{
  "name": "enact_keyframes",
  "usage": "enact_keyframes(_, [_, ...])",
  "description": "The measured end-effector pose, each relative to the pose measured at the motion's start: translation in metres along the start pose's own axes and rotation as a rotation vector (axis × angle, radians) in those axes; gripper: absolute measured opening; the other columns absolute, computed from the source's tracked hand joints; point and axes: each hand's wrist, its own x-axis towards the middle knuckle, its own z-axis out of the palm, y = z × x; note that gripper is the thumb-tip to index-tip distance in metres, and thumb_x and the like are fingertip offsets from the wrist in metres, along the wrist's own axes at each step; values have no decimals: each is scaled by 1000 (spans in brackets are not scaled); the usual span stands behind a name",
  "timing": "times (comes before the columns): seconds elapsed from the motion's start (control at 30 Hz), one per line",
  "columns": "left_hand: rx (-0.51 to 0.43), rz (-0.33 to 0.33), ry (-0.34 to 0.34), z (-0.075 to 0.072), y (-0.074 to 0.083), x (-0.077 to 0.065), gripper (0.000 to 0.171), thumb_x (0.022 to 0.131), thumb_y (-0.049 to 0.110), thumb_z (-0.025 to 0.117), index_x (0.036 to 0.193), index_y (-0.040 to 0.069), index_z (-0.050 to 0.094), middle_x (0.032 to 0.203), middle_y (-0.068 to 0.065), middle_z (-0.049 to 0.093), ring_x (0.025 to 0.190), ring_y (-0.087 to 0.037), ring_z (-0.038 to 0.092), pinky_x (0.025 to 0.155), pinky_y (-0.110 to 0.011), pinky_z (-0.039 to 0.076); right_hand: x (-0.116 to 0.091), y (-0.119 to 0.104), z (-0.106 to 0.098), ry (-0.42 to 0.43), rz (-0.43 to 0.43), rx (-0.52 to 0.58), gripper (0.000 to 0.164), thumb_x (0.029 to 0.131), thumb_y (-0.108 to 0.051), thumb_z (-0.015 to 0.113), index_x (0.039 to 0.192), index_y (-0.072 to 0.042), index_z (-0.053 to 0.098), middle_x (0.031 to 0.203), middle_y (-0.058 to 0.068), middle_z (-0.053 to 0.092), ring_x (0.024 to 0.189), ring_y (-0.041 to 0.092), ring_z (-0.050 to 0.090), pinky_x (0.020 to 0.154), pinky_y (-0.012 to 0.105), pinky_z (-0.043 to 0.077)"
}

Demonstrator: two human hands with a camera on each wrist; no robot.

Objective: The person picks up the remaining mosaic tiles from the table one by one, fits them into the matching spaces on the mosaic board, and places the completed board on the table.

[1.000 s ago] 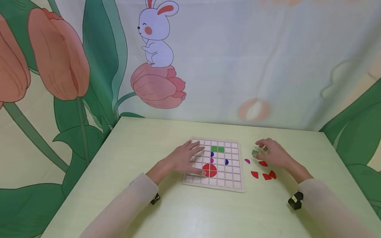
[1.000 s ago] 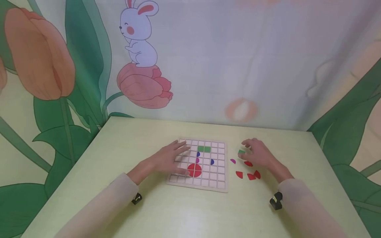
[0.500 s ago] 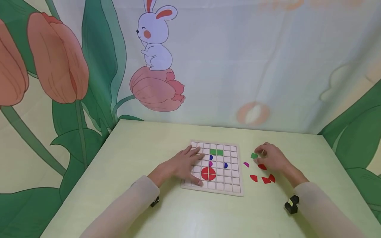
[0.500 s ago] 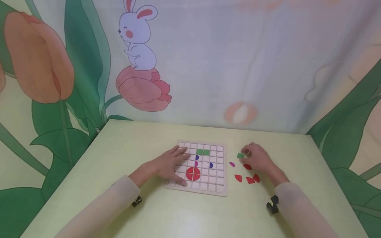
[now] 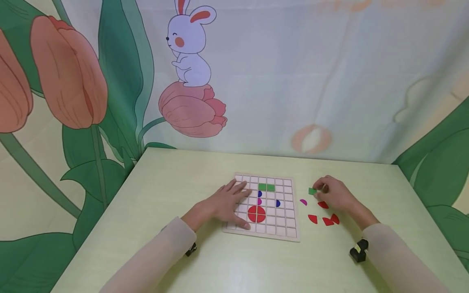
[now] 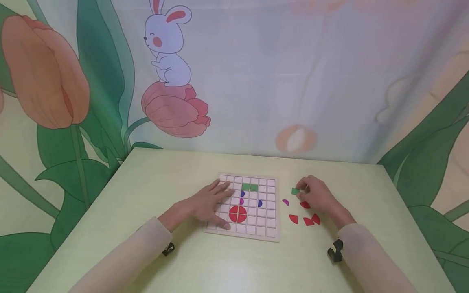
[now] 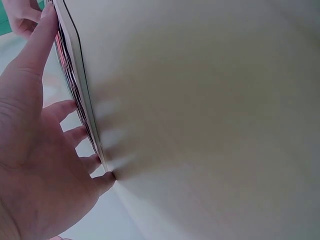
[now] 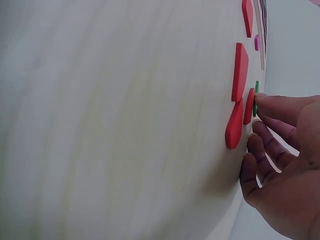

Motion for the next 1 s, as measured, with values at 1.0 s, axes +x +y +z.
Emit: enact_keyframes(1.0, [-5, -3, -27, -3, 0, -1, 124, 76, 84, 73, 172, 28, 18, 179, -3, 0, 164, -35, -7, 129, -59, 9, 23, -43, 34, 81, -167, 99, 9, 105, -7, 65, 113, -9, 69, 106, 7, 70, 97, 27, 62, 81, 36, 55])
